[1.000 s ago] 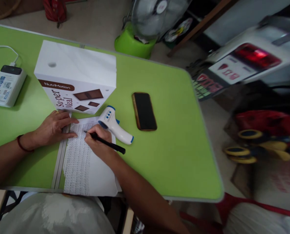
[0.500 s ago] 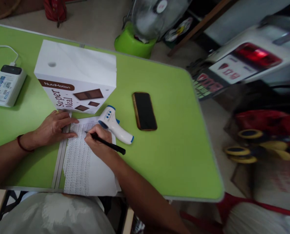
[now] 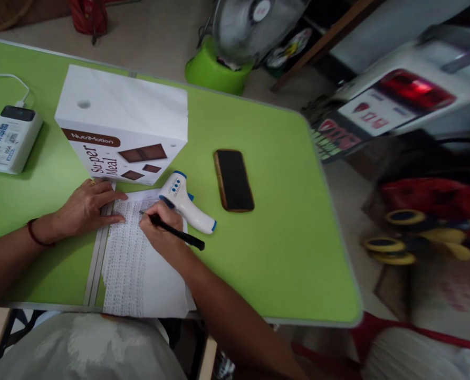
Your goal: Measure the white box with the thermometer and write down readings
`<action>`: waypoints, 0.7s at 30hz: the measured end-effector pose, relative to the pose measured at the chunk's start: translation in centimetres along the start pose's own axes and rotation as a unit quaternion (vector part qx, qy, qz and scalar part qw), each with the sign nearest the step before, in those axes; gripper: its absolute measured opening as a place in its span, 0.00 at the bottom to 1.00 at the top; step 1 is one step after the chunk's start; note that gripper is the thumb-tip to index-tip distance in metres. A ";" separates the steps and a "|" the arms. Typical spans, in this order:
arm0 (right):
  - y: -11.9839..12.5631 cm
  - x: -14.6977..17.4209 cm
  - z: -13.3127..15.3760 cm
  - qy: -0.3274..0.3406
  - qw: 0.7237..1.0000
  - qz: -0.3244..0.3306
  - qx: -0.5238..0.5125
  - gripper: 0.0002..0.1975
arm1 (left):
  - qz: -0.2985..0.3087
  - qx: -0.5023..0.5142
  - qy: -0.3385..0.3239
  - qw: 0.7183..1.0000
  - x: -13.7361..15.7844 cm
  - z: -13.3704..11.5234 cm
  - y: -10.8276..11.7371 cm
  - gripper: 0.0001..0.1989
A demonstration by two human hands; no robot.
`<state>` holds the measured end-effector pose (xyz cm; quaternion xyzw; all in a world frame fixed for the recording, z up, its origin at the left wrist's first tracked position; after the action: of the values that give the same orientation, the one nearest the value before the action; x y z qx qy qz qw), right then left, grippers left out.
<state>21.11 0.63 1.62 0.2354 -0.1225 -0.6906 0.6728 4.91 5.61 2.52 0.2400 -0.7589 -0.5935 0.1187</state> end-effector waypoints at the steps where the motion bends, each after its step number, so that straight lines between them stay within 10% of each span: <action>1: 0.0 0.0 0.0 0.002 1.000 0.002 0.003 0.06 | -0.003 0.001 -0.003 1.000 0.0 0.0 0.0 0.22; 8: 0.2 0.3 0.6 0.059 0.997 -0.012 0.056 0.07 | -0.026 0.004 -0.016 1.000 0.1 -0.3 0.2 0.20; 13: -0.8 1.1 3.2 0.267 0.946 0.098 0.158 0.09 | -0.240 0.023 -0.037 0.970 1.5 -1.2 4.4 0.08; 17: -1.8 1.8 3.7 0.309 0.898 0.163 0.269 0.16 | -0.409 0.048 0.017 0.911 3.3 0.8 6.6 0.19; 21: -1.6 2.2 4.7 0.330 0.879 0.171 0.299 0.19 | -0.373 0.168 0.092 0.908 2.5 5.3 4.7 0.38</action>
<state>17.40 -2.16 4.54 0.6150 -0.1329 -0.3777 0.6793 -0.71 9.63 5.31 0.5754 -0.6886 -0.4333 -0.0838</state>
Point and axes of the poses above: each hand's wrist, its own x-axis away from the middle knuckle, its own y-axis out of the back of the hand, z = x × y, the point moved 8 cm from there along -x, towards the middle knuckle, and after that the axes turned 13 degrees about z, right-handed, at the moved point
